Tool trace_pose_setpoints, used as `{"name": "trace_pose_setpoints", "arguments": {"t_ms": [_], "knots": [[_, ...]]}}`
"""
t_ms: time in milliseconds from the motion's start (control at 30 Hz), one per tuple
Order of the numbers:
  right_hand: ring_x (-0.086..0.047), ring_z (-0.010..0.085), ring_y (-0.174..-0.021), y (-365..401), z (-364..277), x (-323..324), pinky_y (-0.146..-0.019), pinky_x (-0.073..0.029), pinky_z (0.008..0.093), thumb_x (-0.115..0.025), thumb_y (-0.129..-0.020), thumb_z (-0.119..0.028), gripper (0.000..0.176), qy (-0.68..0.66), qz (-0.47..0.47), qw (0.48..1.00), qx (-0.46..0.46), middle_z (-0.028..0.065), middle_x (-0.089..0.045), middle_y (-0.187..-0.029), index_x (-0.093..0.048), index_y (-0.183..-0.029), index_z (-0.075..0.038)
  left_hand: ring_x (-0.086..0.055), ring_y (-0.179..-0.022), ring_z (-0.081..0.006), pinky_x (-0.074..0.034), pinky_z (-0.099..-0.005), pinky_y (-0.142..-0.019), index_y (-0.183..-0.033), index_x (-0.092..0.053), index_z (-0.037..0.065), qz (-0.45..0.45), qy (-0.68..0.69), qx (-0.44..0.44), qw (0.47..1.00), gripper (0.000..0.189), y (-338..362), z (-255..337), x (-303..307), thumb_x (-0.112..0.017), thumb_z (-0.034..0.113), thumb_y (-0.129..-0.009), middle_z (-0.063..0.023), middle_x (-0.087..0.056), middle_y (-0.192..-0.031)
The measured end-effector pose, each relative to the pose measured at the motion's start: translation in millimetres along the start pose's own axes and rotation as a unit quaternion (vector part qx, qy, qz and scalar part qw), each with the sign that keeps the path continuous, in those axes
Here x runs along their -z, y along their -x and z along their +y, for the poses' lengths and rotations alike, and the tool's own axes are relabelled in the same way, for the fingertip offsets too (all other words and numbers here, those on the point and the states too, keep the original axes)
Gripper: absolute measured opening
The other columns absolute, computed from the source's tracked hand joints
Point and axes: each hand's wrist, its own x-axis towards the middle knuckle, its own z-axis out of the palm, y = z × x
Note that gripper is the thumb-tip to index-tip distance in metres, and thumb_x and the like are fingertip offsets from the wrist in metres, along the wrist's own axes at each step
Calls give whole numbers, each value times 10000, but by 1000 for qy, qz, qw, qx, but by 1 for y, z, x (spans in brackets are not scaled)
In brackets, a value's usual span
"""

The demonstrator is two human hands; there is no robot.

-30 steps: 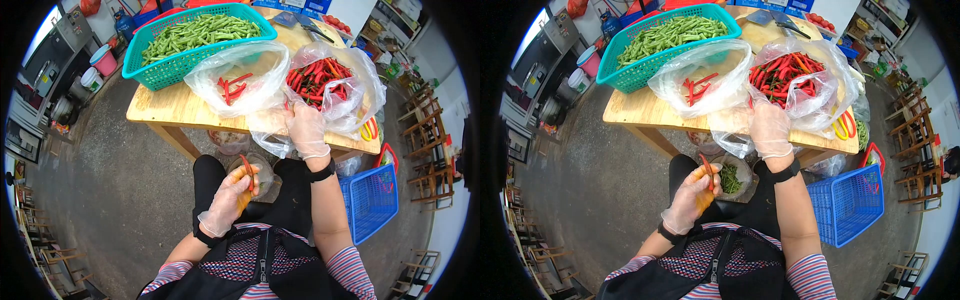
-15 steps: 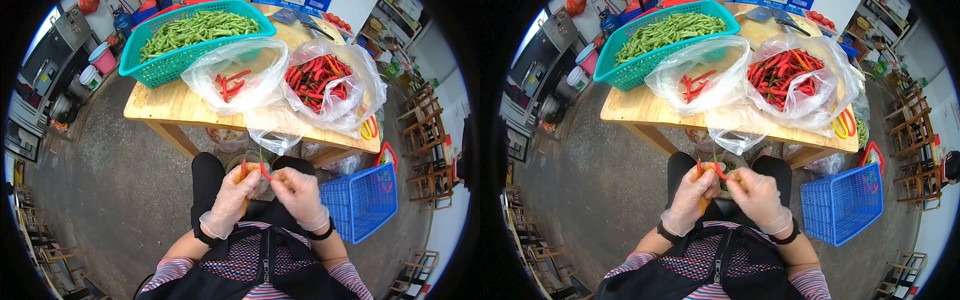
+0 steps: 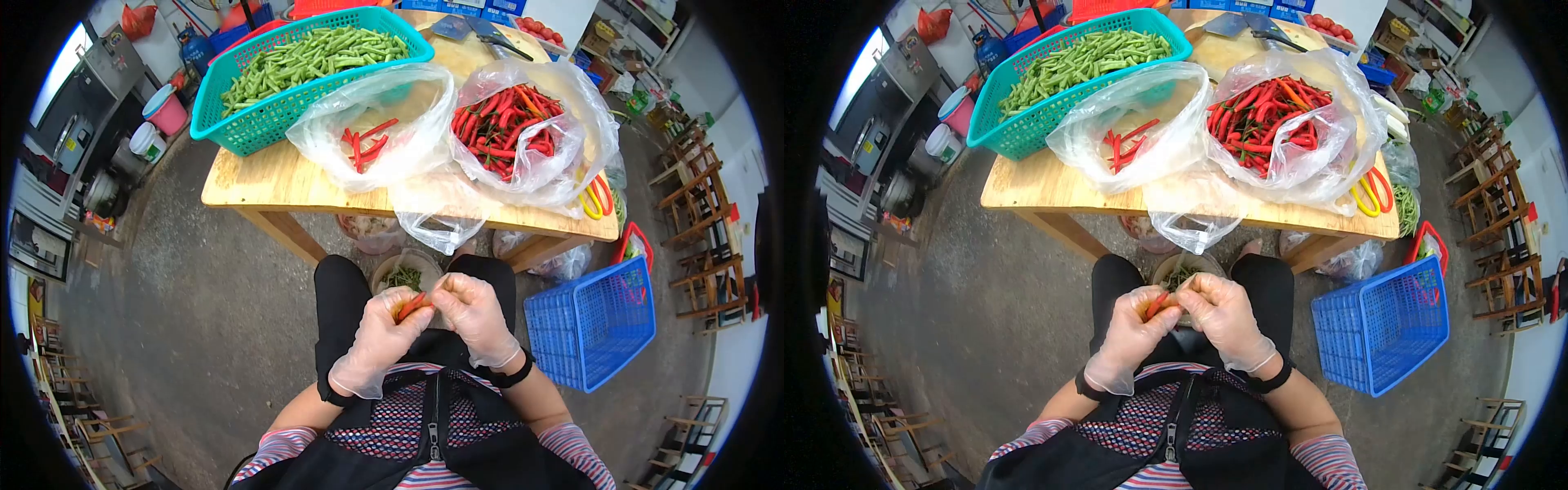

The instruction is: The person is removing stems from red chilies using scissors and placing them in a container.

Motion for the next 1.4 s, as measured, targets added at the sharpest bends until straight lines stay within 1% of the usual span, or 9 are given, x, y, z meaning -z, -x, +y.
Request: {"name": "trace_pose_setpoints", "arguments": {"t_ms": [200, 333, 467, 600, 800, 1000, 1133, 1233, 1400], "knots": [[-344, 38, -430, 1, 28, 16, -417, -270, 211, -567, -951, -221, 198, -296, -93, 921, -237, -56, -405, -523, -569, -828, -66, -555, -695, -267, -453, -327, -652, -887, -637, -29, -68, -107, -52, 991, 126, -1, 16, 9, -683, 36, -790, -129, -559, -749], [-314, 47, -419, -2, 44, 27, -415, -268, 210, -548, -958, -225, 197, -317, -39, 920, -226, -57, -384, -532, -541, -820, -85, -579, -772, -309, -469, -359, -702, -890, -607, 6, -103, -196, -125, 967, 97, -14, 24, 32, -640, 31, -803, -141, -568, -799], [-429, 84, -451, -15, 76, 30, -453, -366, 237, -518, -944, -191, 175, 66, 66, 983, -160, -10, -484, -572, -549, -841, -53, -589, -797, -302, -467, -366, -705, -918, -579, 10, 83, -267, -228, 933, 107, -52, 61, 62, -608, 29, -817, -144, -575, -821], [-639, 348, -756, -29, 113, 30, -695, -492, 445, -524, -889, -184, 204, 413, 55, 909, 7, 209, -631, -763, -605, -988, -26, -591, -833, -389, -472, -436, -700, -917, -568, 30, 200, -362, -293, 862, 100, -115, 90, 78, -589, 37, -820, -178, -585, -891], [-627, 390, -839, -26, 114, 33, -749, -503, 468, -548, -839, -155, 438, 529, 61, 833, 151, 240, -637, -891, -536, -1258, -30, -587, -934, -383, -486, -414, -817, -1114, -590, 1, 225, -459, -224, 830, 396, -162, 87, 73, -635, -18, -721, -200, -581, -1047], [-625, 361, -822, -11, -17, 38, -713, -512, 406, -618, -806, -139, 203, 458, 36, 854, 243, 155, -641, -893, -646, -968, -20, -580, -968, -362, -476, -411, -838, -1059, -606, 22, 284, -461, -299, 786, 336, -126, 82, 47, -653, -11, -728, -171, -589, -1066], [-585, 308, -918, -40, -91, 43, -806, -466, 433, -611, -764, -76, 237, 540, 233, 687, 427, 109, -634, -876, -642, -999, -72, -591, -944, -331, -482, -398, -815, -959, -630, 48, 198, -323, -367, 850, 264, -86, 74, 10, -684, -8, -707, -153, -598, -1025], [-560, 308, -939, -74, -102, 73, -860, -424, 448, -609, -723, -45, 307, 649, 258, 564, 440, 109, -623, -883, -639, -1025, -87, -605, -905, -315, -492, -374, -773, -925, -648, 49, 157, -282, -348, 880, 240, -61, 64, -5, -697, -16, -698, -141, -613, -987], [-545, 324, -850, -56, -83, 104, -830, -420, 435, -613, -686, -35, 274, 655, 180, 636, 366, 127, -591, -821, -655, -955, -68, -618, -848, -296, -498, -354, -738, -900, -654, 43, 143, -244, -310, 908, 213, -32, 35, -5, -698, -24, -703, -127, -629, -935]]}}
